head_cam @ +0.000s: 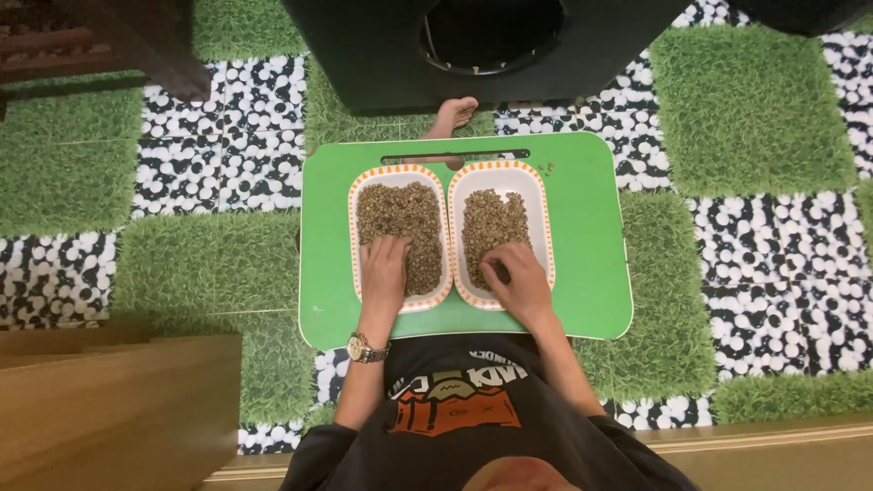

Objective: Manually sorting through green coffee beans in trays to remove defects or debris.

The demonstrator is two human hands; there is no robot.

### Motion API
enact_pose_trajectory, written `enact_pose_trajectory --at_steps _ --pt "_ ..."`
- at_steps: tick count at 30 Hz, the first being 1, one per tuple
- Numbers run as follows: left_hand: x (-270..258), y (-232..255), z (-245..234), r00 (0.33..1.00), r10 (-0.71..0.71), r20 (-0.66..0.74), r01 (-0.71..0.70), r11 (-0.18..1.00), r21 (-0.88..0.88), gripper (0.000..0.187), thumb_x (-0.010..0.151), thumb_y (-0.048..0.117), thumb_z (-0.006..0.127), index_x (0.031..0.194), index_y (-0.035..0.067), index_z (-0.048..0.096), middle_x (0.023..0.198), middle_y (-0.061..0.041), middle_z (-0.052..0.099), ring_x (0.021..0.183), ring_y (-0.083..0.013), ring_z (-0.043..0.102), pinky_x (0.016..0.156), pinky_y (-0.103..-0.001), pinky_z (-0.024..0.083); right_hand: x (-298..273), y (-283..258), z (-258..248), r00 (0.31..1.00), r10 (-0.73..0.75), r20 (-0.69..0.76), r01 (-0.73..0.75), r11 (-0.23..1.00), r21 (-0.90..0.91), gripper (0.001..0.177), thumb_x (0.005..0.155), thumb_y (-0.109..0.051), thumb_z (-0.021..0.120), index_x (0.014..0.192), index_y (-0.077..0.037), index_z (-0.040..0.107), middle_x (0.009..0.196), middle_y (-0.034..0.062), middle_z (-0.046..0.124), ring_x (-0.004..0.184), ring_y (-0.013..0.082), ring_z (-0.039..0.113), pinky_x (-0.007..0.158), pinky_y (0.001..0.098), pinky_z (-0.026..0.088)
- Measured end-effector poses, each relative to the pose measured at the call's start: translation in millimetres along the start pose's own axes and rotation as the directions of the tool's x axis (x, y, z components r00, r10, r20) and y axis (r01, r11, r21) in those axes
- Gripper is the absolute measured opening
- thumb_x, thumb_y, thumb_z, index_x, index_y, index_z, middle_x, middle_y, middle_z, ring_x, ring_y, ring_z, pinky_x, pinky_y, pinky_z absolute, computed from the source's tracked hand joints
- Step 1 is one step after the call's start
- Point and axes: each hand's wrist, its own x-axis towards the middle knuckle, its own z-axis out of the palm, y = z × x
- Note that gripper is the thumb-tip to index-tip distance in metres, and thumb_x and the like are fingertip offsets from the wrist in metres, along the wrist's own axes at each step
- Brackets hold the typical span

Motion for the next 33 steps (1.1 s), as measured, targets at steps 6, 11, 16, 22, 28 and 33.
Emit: enact_pose_trajectory --at_steps 6,11,16,22,28,33 --pt "-1 -1 5 0.999 0.012 -0.045 -0.010 0.999 0.030 0.007 0.103 0.012 0.063 0.104 0.010 0.070 0.079 0.000 0.055 0.083 -0.0196 0.058 0.080 -0.034 0.041 8 -19 -12 1.000 0.003 -0.026 -0.003 1.000 -0.014 0.004 0.095 -0.016 0.074 0.097 -0.012 0.073 0.090 0.0047 0.069 0.090 0.0281 0.067 0.085 0.0388 0.054" --pt "4 6 -4 0.999 0.009 -0.053 -0.008 1.000 0.018 0.008 0.103 0.012 0.062 0.104 0.009 0.069 0.080 -0.001 0.054 0.084 -0.0208 0.058 0.080 -0.035 0.040 6 -14 -10 1.000 -0.013 -0.001 0.013 1.000 -0.014 0.006 0.095 -0.016 0.074 0.098 -0.012 0.072 0.090 0.0056 0.069 0.090 0.0289 0.067 0.085 0.0405 0.054" --pt "0 0 3 1.000 0.008 -0.015 -0.007 1.000 0.019 0.009 0.103 0.014 0.062 0.105 0.008 0.068 0.080 -0.001 0.052 0.083 -0.0214 0.056 0.080 -0.035 0.040 4 -12 -8 1.000 0.009 -0.003 -0.009 1.000 -0.003 0.007 0.092 -0.015 0.076 0.097 -0.012 0.072 0.090 0.0053 0.069 0.089 0.0290 0.067 0.085 0.0405 0.055" --pt "-2 -3 7 1.000 -0.005 -0.013 0.006 0.998 0.065 0.009 0.103 0.019 0.063 0.106 0.012 0.068 0.082 0.001 0.052 0.085 -0.0195 0.057 0.080 -0.034 0.040 5 -15 -9 1.000 -0.002 -0.011 0.002 1.000 0.003 0.005 0.092 -0.013 0.076 0.096 -0.012 0.072 0.089 0.0054 0.068 0.089 0.0289 0.067 0.085 0.0402 0.054" --pt "3 2 -1 1.000 -0.014 -0.017 0.014 0.999 0.036 0.009 0.103 0.015 0.062 0.106 0.009 0.068 0.082 0.000 0.053 0.084 -0.0196 0.056 0.076 -0.033 0.040 6 -14 -9 0.999 -0.026 -0.021 0.025 1.000 -0.005 0.004 0.093 -0.014 0.075 0.095 -0.012 0.072 0.088 0.0057 0.068 0.088 0.0292 0.067 0.085 0.0401 0.054" --pt "5 6 -7 1.000 -0.006 -0.026 0.007 1.000 0.020 0.008 0.103 0.012 0.063 0.105 0.007 0.068 0.082 0.000 0.051 0.083 -0.0194 0.055 0.076 -0.033 0.040 7 -17 -12 1.000 -0.021 -0.003 0.021 1.000 -0.011 0.005 0.093 -0.013 0.076 0.095 -0.010 0.072 0.089 0.0072 0.068 0.089 0.0311 0.066 0.085 0.0416 0.054"
